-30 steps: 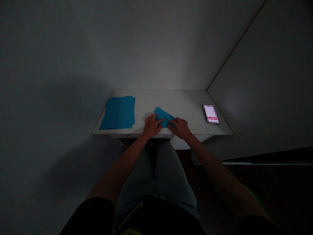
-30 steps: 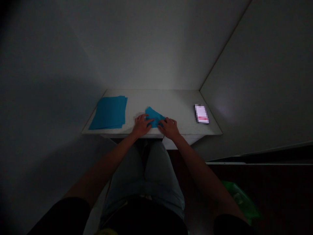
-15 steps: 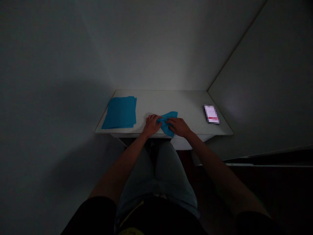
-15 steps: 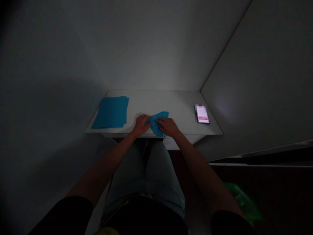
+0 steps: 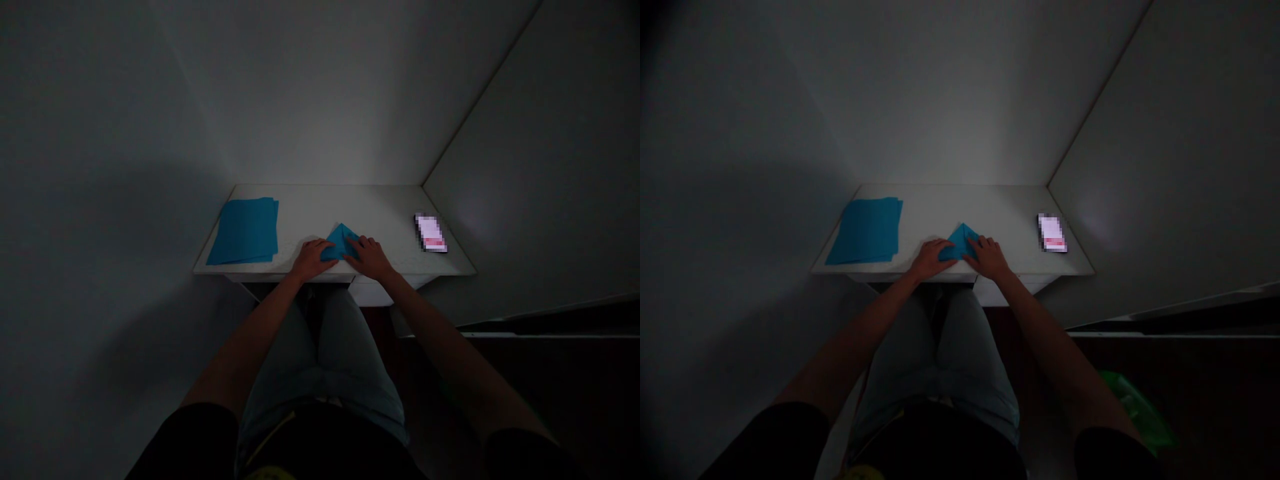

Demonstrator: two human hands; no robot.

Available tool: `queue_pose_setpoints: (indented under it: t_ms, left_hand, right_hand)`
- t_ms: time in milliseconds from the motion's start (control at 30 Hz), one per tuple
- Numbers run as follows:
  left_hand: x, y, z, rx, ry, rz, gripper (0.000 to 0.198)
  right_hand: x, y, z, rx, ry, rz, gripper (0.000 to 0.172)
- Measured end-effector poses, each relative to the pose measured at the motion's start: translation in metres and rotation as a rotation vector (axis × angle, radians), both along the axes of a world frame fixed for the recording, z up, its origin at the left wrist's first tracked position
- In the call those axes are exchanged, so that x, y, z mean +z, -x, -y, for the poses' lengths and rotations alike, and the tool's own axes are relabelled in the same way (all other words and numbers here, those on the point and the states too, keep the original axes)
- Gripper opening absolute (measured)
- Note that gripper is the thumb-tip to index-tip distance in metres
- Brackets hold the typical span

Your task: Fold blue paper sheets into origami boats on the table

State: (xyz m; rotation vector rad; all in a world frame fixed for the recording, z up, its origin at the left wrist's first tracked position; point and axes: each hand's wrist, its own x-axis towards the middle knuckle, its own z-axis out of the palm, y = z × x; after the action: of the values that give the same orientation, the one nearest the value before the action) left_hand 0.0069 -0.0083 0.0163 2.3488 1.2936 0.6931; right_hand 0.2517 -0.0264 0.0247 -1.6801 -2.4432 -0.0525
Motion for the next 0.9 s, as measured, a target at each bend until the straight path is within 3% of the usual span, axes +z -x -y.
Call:
queue_pose_setpoints:
  t_ms: [200,367,500,700,900]
  left_hand:
    - [0.0,0.0,0.001,-0.084,-0.017,0.075,0.049]
    - [-0.002,0.0,0.003,-0.092,-0.015,0.068,0.059]
    - [-0.004,0.0,0.003,-0.061,0.001,0.097,0.049]
    - [-0.004,0.0,0.006,-0.051,-0.024,0.119,0.026]
    - [-0.009,-0.001,0.003,-0.078,-0.053,0.101,0.021]
  right_hand:
    - [-0.006,-0.033,0.011,0.113,-0.002,-0.152,0.062]
    - [0.005,-0.041,0.007,0.118,0.002,-0.126,0.055]
    - [0.014,-0.046,0.0,0.185,0.044,-0.097,0.048]
    - [0.013,-0.051,0.003,0.197,0.077,-0.115,0.059]
    - [0.019,-0.052,0.0,0.257,0.151,-0.241,0.04]
